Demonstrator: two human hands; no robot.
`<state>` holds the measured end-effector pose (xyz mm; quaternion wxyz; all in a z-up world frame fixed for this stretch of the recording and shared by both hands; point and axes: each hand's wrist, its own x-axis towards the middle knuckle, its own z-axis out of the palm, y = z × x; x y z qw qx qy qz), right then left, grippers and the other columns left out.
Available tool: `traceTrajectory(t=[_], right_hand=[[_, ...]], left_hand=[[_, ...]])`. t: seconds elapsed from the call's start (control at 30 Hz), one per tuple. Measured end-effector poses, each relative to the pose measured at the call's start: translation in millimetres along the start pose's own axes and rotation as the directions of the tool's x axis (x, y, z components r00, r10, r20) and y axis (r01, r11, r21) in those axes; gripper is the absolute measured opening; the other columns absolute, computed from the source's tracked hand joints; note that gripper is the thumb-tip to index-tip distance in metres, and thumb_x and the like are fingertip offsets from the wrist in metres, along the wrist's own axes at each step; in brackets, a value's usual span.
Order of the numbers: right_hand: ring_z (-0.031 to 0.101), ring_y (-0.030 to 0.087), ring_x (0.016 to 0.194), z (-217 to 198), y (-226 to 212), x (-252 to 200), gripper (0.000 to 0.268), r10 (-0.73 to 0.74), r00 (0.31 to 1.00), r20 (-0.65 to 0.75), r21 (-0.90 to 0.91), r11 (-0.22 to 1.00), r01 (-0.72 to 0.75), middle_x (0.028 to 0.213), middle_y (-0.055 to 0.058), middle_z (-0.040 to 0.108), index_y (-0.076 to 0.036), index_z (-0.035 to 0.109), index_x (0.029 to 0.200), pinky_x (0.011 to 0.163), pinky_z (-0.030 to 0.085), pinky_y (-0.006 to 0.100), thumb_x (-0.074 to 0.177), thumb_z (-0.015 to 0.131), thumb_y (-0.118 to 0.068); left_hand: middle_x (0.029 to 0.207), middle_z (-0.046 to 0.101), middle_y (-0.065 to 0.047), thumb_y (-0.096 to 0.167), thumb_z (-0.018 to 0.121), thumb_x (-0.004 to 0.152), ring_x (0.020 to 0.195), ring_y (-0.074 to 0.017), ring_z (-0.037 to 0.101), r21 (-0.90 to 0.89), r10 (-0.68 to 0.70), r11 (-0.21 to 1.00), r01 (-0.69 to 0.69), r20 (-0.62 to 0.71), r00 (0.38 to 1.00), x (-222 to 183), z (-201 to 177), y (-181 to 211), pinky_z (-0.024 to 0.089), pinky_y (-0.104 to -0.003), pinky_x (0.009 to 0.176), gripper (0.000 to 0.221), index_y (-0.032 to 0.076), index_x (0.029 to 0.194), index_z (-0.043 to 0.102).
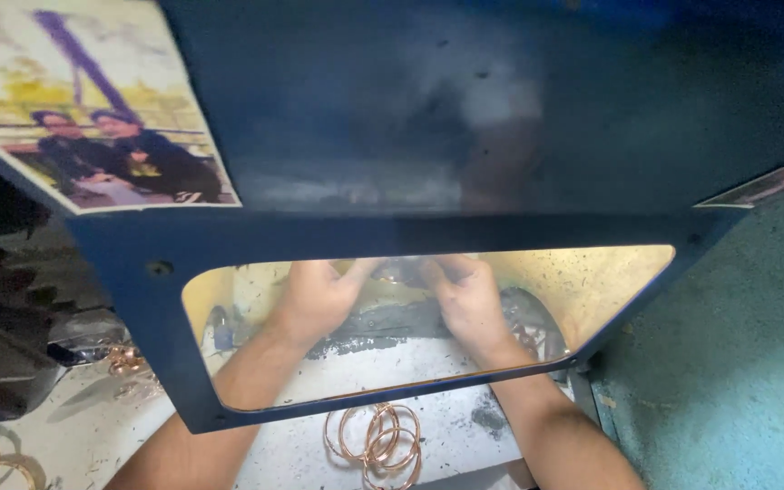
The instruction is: Polishing a jewelry item using a bench-mounted polishing machine with a buffing wheel inside a protective enclosure.
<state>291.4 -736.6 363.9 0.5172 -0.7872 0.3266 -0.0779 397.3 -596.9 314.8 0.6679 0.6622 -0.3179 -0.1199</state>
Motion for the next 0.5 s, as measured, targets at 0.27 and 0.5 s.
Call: traceTrajectory(t=[0.27, 0.5], right_hand=[[0.077, 0.029, 0.092, 6.2, -2.5, -7.8, 0.026, -0.051, 0.999, 0.001, -0.01, 0.999, 0.051, 0.088, 0.021, 0.08, 0.004, 0.079, 0.103, 0.088, 0.058, 0.047, 0.097, 0.059, -0.011], [0.075, 0.023, 0.082, -10.3, 28.1, 6.0, 0.014, -0.226, 0.974, -0.007, -0.046, 0.973, 0.226, 0.081, 0.017, 0.078, -0.001, 0.079, 0.097, 0.083, 0.058, 0.041, 0.091, 0.067, -0.004]], left_hand=[[0.093, 0.078, -0.016, 0.003, 0.068, 0.093, 0.086, -0.0251, 0.073, -0.071, 0.011, 0.997, -0.011, -0.009, 1.0, 1.5, -6.4, 6.0, 0.056, -0.046, 0.094, 0.016, 0.001, 0.108, 0.073], [0.099, 0.078, -0.015, 0.01, 0.071, 0.092, 0.096, -0.026, 0.074, -0.074, -0.018, 0.997, 0.031, 0.165, 0.986, -9.2, -17.2, 3.4, 0.051, -0.047, 0.102, 0.023, 0.003, 0.115, 0.072]])
